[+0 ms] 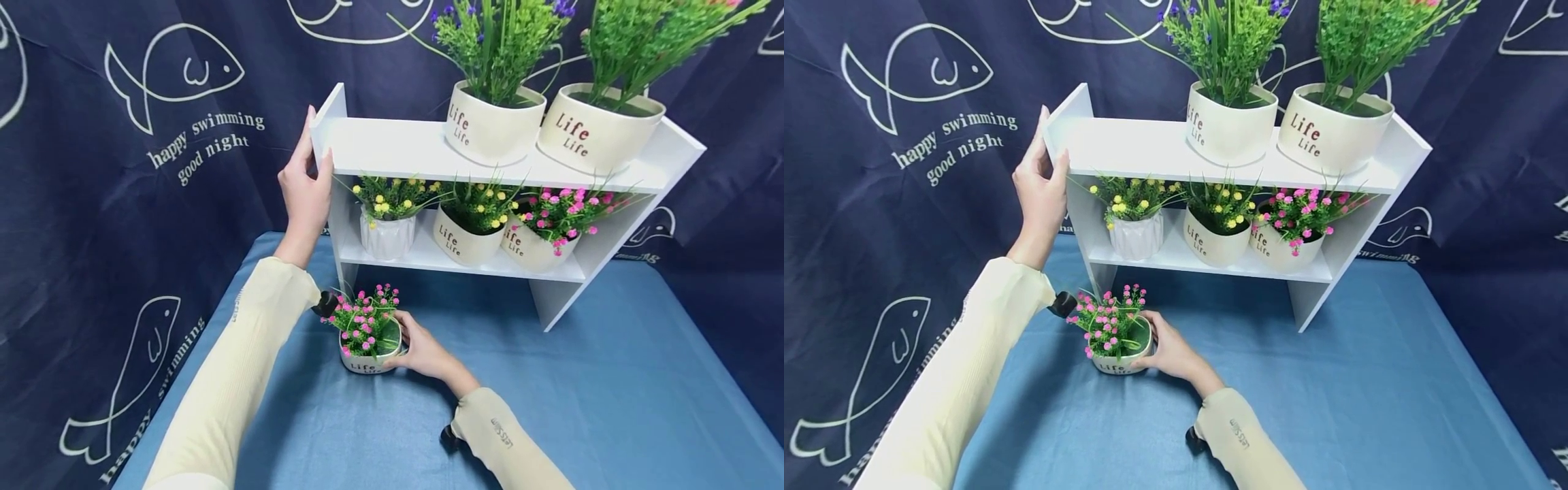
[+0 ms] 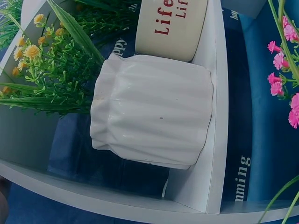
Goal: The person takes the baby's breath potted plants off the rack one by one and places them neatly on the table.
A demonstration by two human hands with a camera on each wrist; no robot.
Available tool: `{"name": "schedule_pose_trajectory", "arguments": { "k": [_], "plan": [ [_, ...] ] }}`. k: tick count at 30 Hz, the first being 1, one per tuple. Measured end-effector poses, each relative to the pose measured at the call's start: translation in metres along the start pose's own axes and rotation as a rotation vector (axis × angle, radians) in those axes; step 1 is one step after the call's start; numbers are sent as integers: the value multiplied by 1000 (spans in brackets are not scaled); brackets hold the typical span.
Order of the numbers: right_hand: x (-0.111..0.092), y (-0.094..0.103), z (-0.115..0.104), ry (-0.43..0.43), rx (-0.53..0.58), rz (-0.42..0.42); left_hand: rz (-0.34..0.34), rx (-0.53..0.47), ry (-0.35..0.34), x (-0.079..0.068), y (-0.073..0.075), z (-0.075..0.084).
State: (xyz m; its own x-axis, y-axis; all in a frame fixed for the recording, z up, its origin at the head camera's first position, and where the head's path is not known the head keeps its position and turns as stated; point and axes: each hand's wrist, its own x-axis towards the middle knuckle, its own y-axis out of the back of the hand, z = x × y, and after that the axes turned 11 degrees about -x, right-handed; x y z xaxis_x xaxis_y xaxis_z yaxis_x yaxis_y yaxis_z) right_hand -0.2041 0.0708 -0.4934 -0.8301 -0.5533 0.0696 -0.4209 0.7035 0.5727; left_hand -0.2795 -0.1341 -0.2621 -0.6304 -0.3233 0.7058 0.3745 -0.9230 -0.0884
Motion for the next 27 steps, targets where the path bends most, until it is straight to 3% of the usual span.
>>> {"name": "schedule_pose_trajectory", "arguments": {
  "k": [8, 19, 27],
  "plan": [
    [-2, 1, -2, -1, 5, 1, -3, -8, -6, -1, -1, 0],
    [-3, 4, -8, -25, -169, 13, -11, -5, 52, 2, 0, 1],
    [-5, 6, -8, -1, -141, 12, -16, -3, 43, 0, 1, 1]
  ]
}}
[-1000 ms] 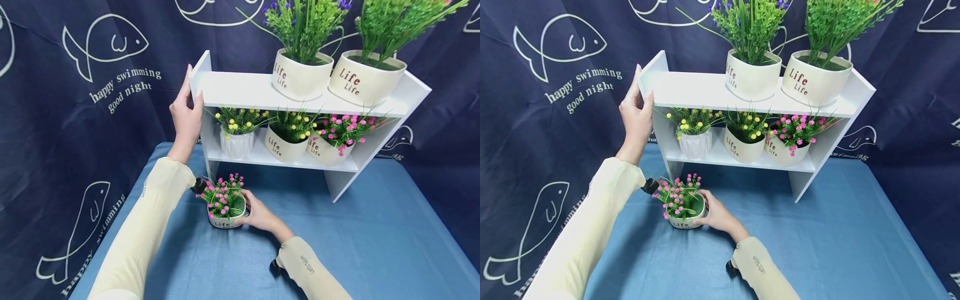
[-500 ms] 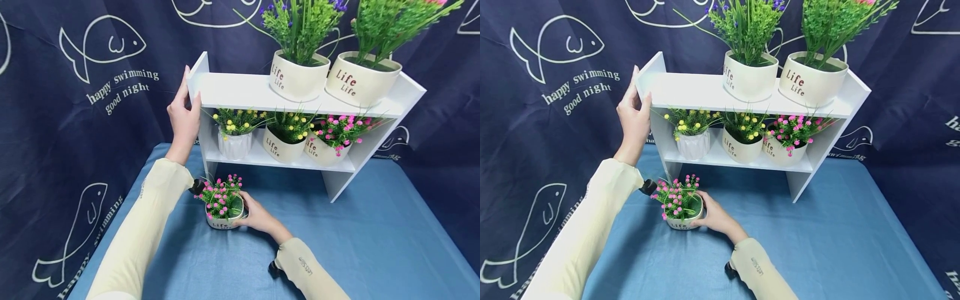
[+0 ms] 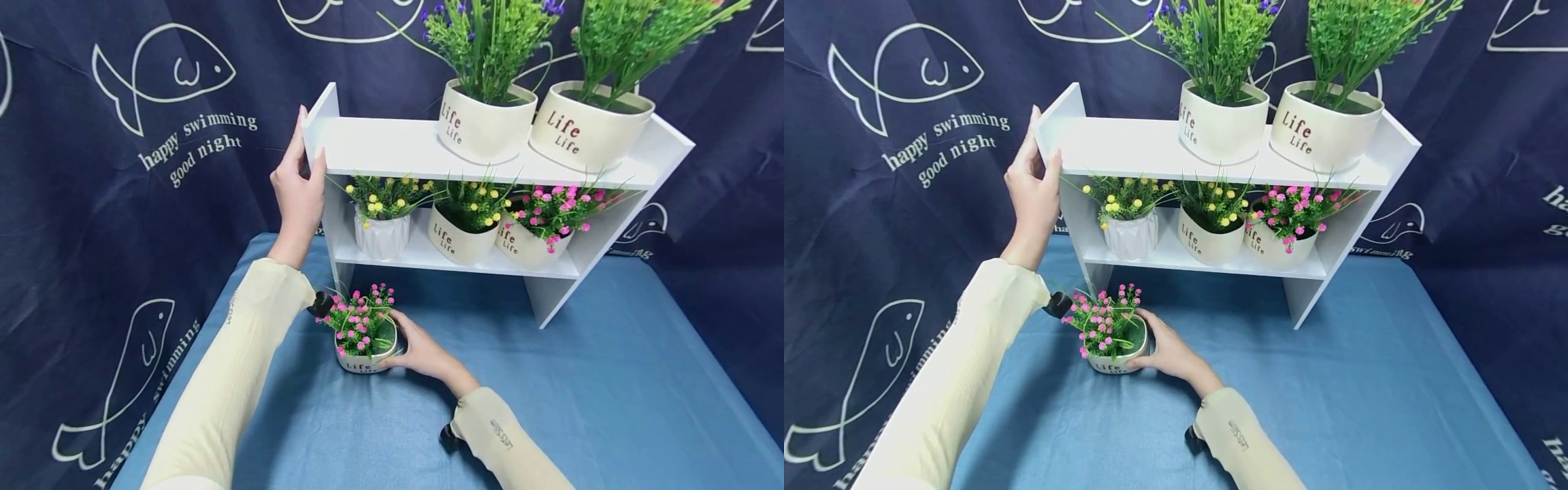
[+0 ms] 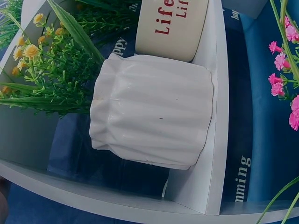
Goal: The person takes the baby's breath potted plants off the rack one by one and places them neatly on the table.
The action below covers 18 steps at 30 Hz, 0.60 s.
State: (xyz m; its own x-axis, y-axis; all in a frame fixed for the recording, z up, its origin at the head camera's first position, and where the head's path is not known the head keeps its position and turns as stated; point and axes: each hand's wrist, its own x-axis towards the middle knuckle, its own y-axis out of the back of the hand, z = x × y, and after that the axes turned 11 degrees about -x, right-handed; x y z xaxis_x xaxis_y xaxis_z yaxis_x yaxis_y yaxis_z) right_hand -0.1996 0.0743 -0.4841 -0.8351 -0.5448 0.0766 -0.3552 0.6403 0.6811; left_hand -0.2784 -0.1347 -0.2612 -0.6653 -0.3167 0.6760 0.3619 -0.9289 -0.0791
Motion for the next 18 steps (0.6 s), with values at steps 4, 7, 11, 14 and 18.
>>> {"name": "schedule_pose_trajectory", "arguments": {
  "k": [4, 7, 11, 14, 18],
  "plan": [
    [-2, 6, -1, 28, 46, -4, 5, -15, -1, 0, 0, -1],
    [-4, 12, -5, 27, 55, -9, 5, -9, 7, 1, 1, -1],
    [-7, 21, -11, -11, 30, -11, 3, -3, 12, 1, 1, 0],
    [-9, 26, -15, -40, 4, -6, 1, 1, 13, 1, 1, 0],
    [-12, 32, -18, -52, -9, 8, -3, 4, 18, 1, 0, 0]
  ]
}}
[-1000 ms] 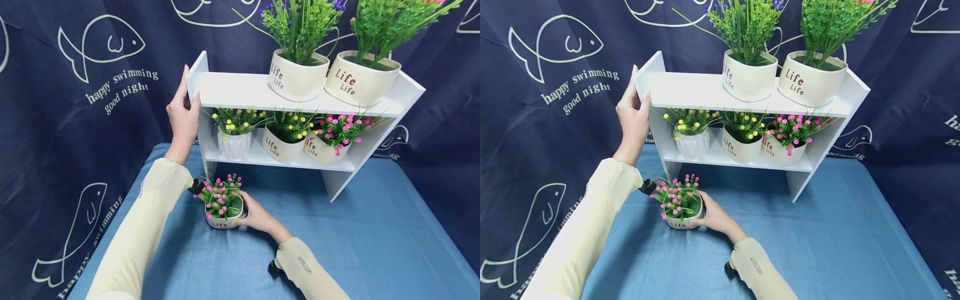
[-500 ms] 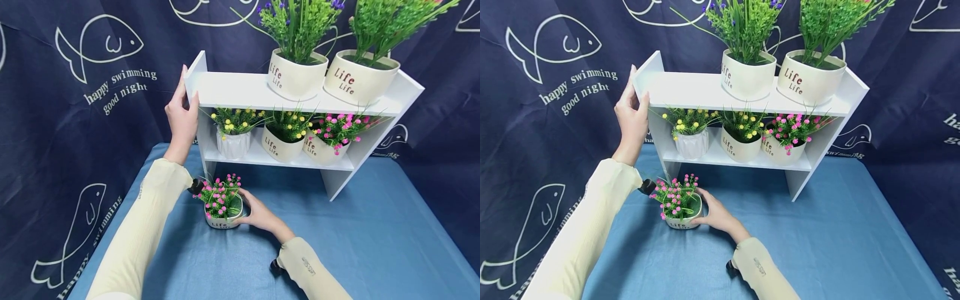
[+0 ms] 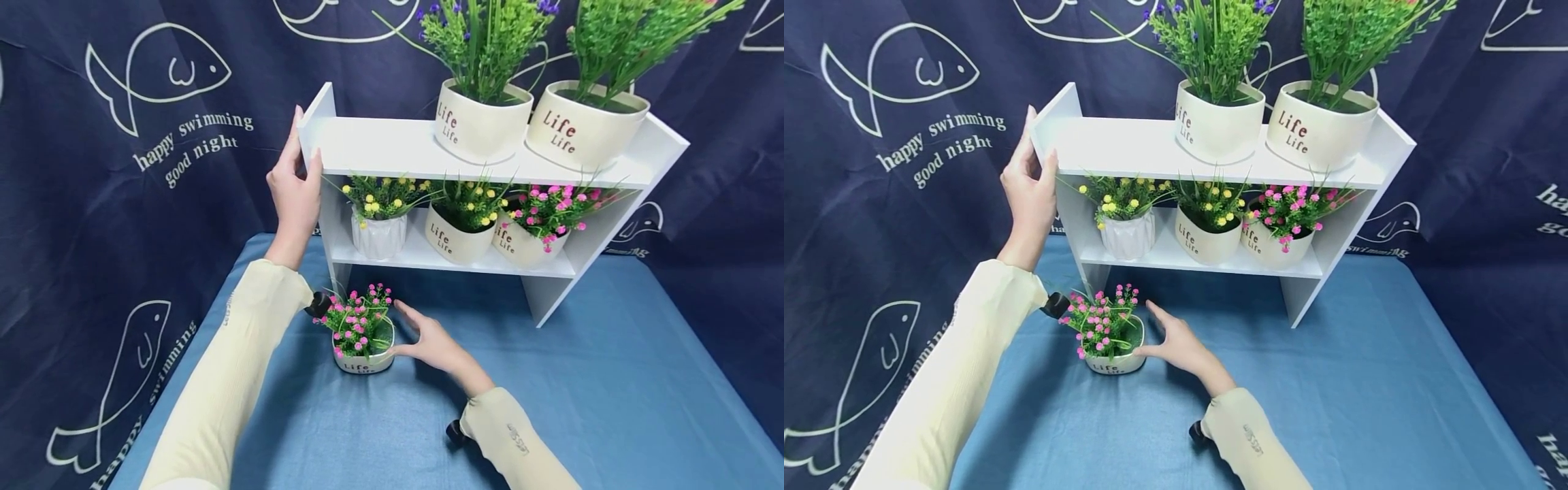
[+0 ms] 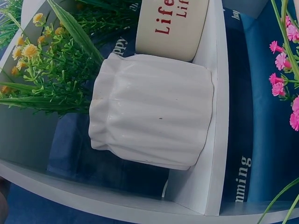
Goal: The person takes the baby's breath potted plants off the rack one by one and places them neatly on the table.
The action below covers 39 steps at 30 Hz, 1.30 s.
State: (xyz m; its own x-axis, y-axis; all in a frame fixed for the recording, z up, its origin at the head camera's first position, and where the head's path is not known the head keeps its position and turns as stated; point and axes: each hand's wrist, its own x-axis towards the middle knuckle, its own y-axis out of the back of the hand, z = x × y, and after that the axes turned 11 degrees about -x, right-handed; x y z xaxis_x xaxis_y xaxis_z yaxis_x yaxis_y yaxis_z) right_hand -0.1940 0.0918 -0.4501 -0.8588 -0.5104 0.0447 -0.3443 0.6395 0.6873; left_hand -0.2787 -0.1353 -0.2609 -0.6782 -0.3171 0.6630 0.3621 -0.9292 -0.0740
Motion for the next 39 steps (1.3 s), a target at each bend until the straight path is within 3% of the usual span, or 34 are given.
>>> {"name": "schedule_pose_trajectory", "arguments": {
  "k": [13, 20, 29, 39],
  "plan": [
    [-11, 25, -17, -26, 44, 68, 11, -17, -17, -1, -2, 2],
    [-16, 37, -28, -25, 71, 72, 11, -3, 20, 0, -1, 3],
    [-18, 42, -39, 0, 98, 82, 8, 6, 53, -7, -2, 27],
    [-24, 50, -41, 1, 150, 130, 4, -1, 57, -9, -3, 28]
  ]
}}
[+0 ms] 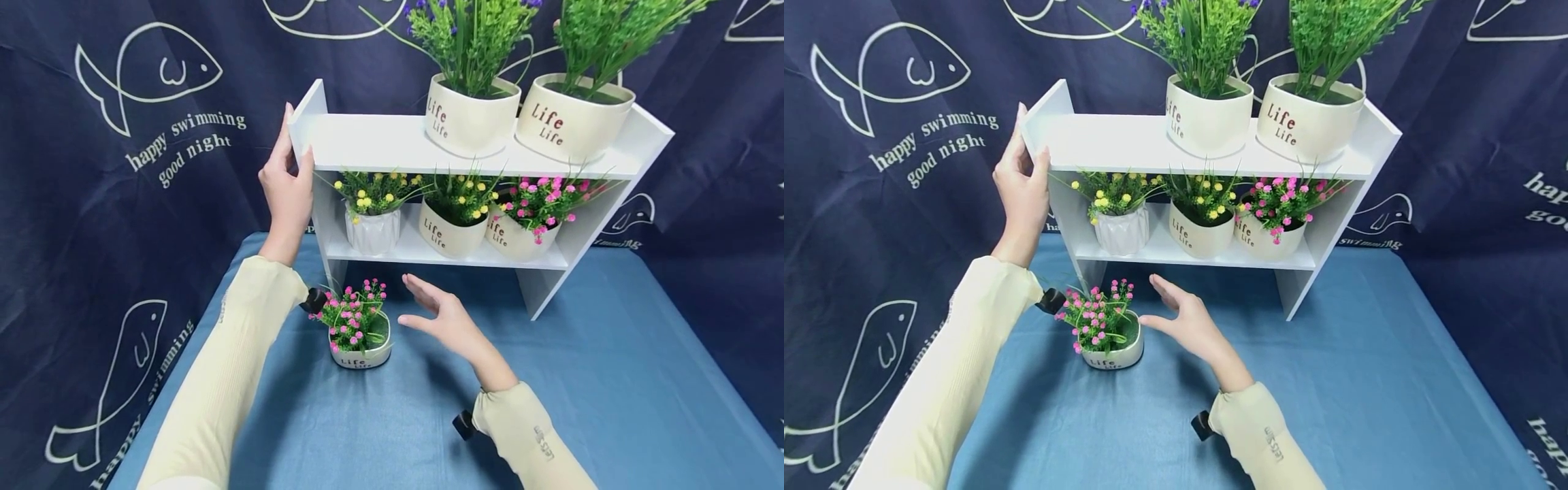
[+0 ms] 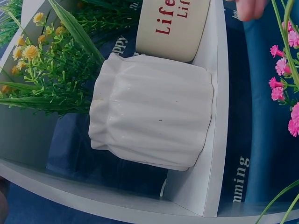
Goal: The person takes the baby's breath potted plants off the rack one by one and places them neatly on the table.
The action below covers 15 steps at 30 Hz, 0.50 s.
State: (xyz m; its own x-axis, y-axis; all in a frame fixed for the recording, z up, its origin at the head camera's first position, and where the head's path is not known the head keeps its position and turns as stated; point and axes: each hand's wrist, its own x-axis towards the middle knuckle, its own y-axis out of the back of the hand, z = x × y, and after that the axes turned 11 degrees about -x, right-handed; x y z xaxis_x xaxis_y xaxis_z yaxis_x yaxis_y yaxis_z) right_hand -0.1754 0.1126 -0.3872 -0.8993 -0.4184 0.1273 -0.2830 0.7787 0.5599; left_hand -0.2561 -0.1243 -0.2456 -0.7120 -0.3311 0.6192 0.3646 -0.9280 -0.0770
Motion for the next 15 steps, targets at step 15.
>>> {"name": "schedule_pose_trajectory", "arguments": {
  "k": [15],
  "plan": [
    [-2, 15, -9, -29, -16, 109, 5, -6, -8, 1, 0, -1]
  ]
}}
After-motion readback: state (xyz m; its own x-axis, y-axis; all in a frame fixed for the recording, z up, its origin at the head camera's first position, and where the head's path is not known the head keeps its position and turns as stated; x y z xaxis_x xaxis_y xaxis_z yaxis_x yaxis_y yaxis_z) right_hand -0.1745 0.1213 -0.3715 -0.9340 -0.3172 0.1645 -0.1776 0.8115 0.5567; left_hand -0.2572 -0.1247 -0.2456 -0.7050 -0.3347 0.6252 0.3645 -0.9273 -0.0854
